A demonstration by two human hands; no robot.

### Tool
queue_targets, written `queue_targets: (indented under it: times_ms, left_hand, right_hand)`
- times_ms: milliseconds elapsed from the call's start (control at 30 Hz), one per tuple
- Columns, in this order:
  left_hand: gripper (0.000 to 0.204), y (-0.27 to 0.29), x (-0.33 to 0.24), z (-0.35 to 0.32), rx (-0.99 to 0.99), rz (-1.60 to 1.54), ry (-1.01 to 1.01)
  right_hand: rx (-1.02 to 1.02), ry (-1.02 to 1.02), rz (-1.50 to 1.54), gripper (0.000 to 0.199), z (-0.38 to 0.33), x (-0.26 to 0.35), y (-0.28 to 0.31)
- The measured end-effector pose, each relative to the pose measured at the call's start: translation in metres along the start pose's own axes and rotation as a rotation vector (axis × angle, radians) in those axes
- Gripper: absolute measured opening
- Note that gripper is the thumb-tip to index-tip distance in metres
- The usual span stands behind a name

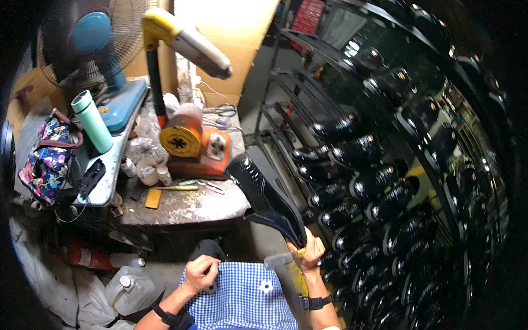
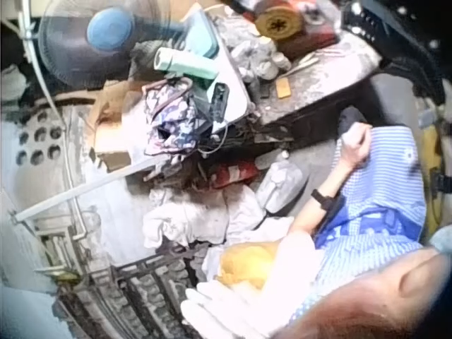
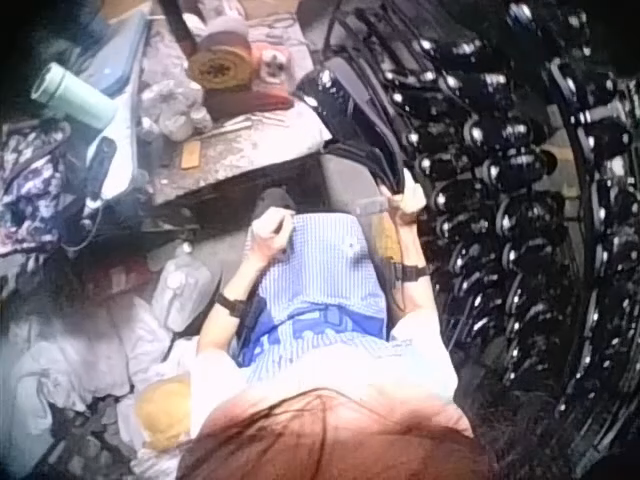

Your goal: Polishing and inspecting black dress shoes on a rack in a factory setting.

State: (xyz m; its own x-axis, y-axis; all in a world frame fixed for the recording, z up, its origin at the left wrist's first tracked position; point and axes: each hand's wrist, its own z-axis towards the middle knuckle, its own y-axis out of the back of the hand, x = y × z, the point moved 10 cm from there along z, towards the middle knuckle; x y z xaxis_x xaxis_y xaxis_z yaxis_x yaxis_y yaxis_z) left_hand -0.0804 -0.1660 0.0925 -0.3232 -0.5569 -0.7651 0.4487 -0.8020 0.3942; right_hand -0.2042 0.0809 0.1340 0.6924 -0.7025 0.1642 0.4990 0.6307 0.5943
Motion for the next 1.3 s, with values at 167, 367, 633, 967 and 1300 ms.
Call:
queue_targets:
  times_ms: [167, 367, 633, 967, 1300]
  left_hand:
    - [0.008, -0.012, 0.007, -0.006, 0.042, 0.023, 0.106]
    - [0.007, -0.017, 0.007, -0.009, 0.071, 0.097, 0.102]
    - [0.007, -0.029, 0.005, -0.002, 0.135, 0.176, 0.089]
    - [0.009, -0.041, 0.006, 0.008, 0.180, 0.272, 0.095]
    - [0.011, -0.043, 0.015, 0.006, 0.224, 0.312, 0.149]
  right_hand:
    - [0.213, -0.554, 0.151, 0.052, -0.109, -0.038, 0.030]
    - [-0.124, -1.512, 0.568, 0.019, -0.290, -0.069, 0.027]
    - [-0.368, -1.677, 0.295, 0.035, -0.394, -0.154, -0.019]
    - [-0.594, -1.954, 0.577, 0.041, -0.392, -0.261, -0.160]
    - [-0.542, -2.122, -0.695, 0.081, -0.465, -0.232, -0.036]
